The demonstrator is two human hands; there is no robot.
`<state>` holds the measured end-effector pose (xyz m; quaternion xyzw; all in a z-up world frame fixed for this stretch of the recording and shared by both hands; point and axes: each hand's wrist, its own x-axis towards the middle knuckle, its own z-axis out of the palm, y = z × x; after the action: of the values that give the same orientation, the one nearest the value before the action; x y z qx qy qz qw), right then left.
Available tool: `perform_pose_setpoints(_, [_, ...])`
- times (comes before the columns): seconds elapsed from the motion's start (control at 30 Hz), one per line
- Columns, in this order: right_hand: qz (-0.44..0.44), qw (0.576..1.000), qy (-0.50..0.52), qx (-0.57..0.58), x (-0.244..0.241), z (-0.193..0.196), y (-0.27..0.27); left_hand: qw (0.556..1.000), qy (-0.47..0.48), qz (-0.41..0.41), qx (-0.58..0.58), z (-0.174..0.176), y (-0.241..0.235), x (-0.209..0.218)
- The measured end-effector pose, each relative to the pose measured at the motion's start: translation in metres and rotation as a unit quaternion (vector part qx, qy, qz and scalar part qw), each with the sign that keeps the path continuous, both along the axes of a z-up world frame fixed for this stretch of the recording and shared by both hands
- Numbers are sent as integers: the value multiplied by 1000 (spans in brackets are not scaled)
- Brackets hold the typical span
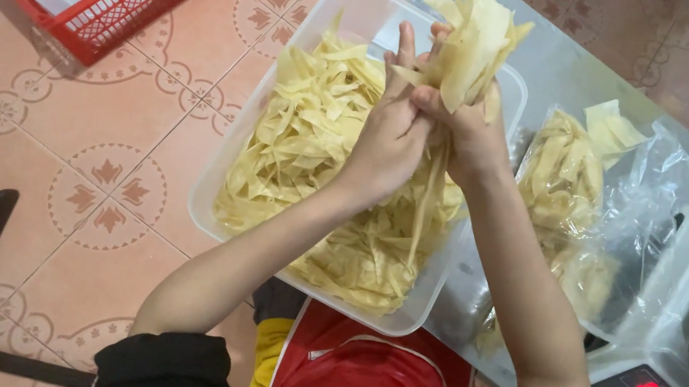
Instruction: Weighing and bagging crispy food items from a large container into smaller plastic bags.
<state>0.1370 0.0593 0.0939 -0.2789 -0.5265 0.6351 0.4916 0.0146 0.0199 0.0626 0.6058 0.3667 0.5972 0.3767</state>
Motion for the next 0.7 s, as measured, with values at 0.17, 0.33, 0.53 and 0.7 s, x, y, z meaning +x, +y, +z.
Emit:
perform_pose_setpoints(0.17, [-51,997,-3,-59,14,5,4,996,-12,-81,-35,1,-4,-9])
perform_pose_setpoints(0.33, [-65,991,61,-96,23,14,4,986,55,-116,-111,6,-19,-18])
perform_pose_setpoints(0.53, [-177,975,6,134,16,0,8,950,-9,-224,-218,-3,-19,-19])
perform_pose_setpoints(0.7, [-223,936,-168,213,4,-9,-1,990,21,-16,-142,-10,-25,-21])
